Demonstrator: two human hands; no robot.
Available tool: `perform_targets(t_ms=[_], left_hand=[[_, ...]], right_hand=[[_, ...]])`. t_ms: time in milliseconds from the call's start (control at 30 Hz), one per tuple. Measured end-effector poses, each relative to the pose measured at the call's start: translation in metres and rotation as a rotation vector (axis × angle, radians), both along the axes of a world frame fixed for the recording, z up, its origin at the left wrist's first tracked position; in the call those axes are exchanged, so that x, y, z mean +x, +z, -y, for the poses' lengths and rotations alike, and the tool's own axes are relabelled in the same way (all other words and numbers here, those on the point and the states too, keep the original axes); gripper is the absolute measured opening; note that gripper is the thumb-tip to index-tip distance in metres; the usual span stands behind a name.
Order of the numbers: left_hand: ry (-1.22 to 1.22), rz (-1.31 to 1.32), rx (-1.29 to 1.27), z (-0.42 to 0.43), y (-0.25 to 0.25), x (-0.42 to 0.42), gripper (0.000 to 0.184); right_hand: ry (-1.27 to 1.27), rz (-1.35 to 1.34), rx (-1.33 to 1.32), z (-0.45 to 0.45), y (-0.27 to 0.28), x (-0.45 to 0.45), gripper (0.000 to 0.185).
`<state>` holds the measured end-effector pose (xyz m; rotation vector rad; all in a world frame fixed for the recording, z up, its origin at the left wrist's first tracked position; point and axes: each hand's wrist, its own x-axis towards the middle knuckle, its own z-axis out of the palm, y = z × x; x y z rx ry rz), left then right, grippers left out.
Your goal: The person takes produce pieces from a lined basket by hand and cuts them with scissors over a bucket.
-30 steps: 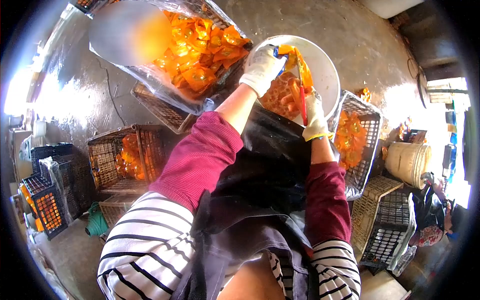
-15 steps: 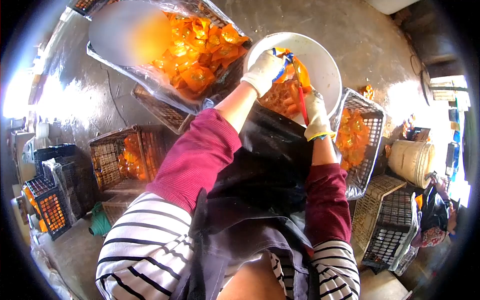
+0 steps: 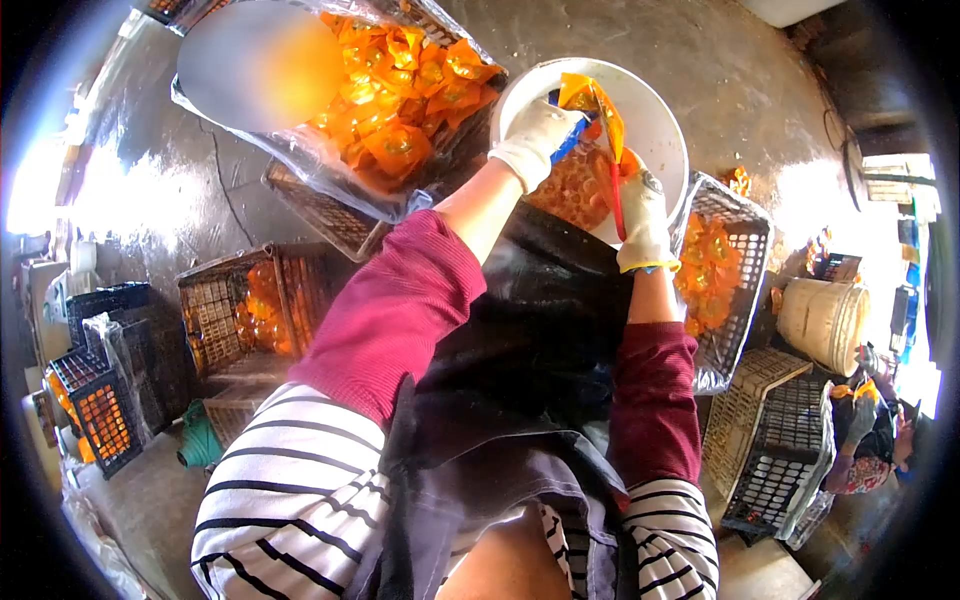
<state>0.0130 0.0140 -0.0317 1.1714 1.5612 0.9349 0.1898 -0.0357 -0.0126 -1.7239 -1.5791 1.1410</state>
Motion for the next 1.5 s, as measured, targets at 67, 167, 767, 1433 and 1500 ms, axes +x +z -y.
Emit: perform_targets(t_ms=[67, 167, 767, 1433, 1500], left_hand=[[0.099, -0.187, 0.077, 0.011, 0.01, 0.006, 0.036], [0.149, -0.229, 0.134, 0.011, 0.017, 0.006, 0.038], [-0.084, -0.788, 0.086, 0.086, 0.07, -0.16, 0.061], [0.581, 0.485, 0.167, 0.041, -0.045, -0.235, 0.036], [0.556, 0.303, 0.215, 0.041, -0.023, -0.211, 0.038]], right_hand=[[0.003, -0.003, -0.043, 0.0, -0.001, 0.0, 0.03], [0.05, 0.002, 0.098, -0.005, -0.022, 0.005, 0.029], [-0.319, -1.637, 0.001, 0.011, 0.002, 0.077, 0.069], [-0.188, -1.093, -0.185, -0.001, 0.014, 0.015, 0.045], [-0.142, -0.987, -0.215, -0.002, 0.009, 0.012, 0.043]])
